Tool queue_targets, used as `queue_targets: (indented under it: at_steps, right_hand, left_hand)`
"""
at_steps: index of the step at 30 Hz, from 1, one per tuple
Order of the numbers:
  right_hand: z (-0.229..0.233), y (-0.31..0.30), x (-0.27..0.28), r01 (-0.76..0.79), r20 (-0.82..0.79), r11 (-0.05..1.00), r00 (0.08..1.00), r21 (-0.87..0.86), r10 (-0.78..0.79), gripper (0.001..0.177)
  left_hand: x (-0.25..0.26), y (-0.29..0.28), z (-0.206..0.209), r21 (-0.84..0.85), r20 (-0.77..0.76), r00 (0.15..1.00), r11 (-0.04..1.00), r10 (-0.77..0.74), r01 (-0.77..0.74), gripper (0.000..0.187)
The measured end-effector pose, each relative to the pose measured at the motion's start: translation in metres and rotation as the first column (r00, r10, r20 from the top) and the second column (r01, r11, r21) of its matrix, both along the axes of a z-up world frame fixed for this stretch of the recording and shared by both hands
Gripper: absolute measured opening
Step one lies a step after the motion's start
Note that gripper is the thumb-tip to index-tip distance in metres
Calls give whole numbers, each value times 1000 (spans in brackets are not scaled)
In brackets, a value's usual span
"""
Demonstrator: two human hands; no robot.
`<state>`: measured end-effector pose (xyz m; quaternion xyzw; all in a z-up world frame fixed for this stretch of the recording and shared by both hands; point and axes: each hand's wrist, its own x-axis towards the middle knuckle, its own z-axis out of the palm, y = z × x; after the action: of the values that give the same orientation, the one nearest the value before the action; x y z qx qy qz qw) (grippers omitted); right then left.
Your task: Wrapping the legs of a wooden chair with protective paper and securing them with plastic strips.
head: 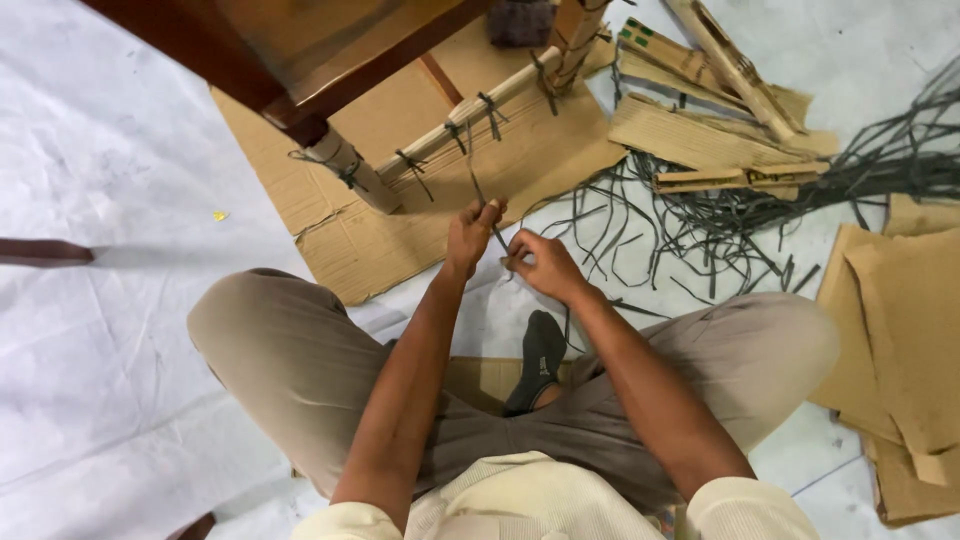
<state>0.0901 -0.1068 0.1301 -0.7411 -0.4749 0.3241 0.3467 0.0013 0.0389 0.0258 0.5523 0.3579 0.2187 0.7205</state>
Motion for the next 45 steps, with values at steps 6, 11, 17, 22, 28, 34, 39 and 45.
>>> queue_targets:
  at_steps: [6, 11, 17, 22, 28, 34, 39, 45]
  right_hand:
    - [-49, 0, 34, 166, 20, 951, 986, -262, -166, 24]
    - [-31, 25, 34, 86, 309, 938, 951, -335, 23, 33]
    - [-40, 81, 10, -4, -232, 988, 972, 152, 40, 43]
    - [-39, 124, 13, 125, -488, 987, 858, -102, -159, 40]
    - [-8, 180, 12, 316, -236, 947, 926, 56, -295, 18]
    - [-2, 236, -10, 353, -345, 935, 873, -39, -344, 36]
    - [-10, 278, -19, -9, -4, 989, 1000, 148, 10, 27]
    - [-90, 301, 4, -217, 21, 879, 973, 424, 230, 26]
  left_hand:
    - [-13, 25, 8, -223, 67, 974, 955, 215, -195, 43]
    - [-15, 31, -6, -139, 234, 941, 966, 244, -216, 45]
    - [-26, 33, 40, -116, 119, 988, 990, 98, -84, 46]
    - [-45, 65, 41, 25, 134, 976, 984, 171, -176, 48]
    - [-102, 111, 73, 303, -269, 960, 953, 74, 11, 44]
    - [-169, 190, 122, 467, -743, 649, 820, 161, 331, 30]
    - [-174, 220, 158, 693, -198, 941, 718, 272, -62, 21]
    - [-146, 214, 99, 678, -108, 989, 735, 106, -5, 44]
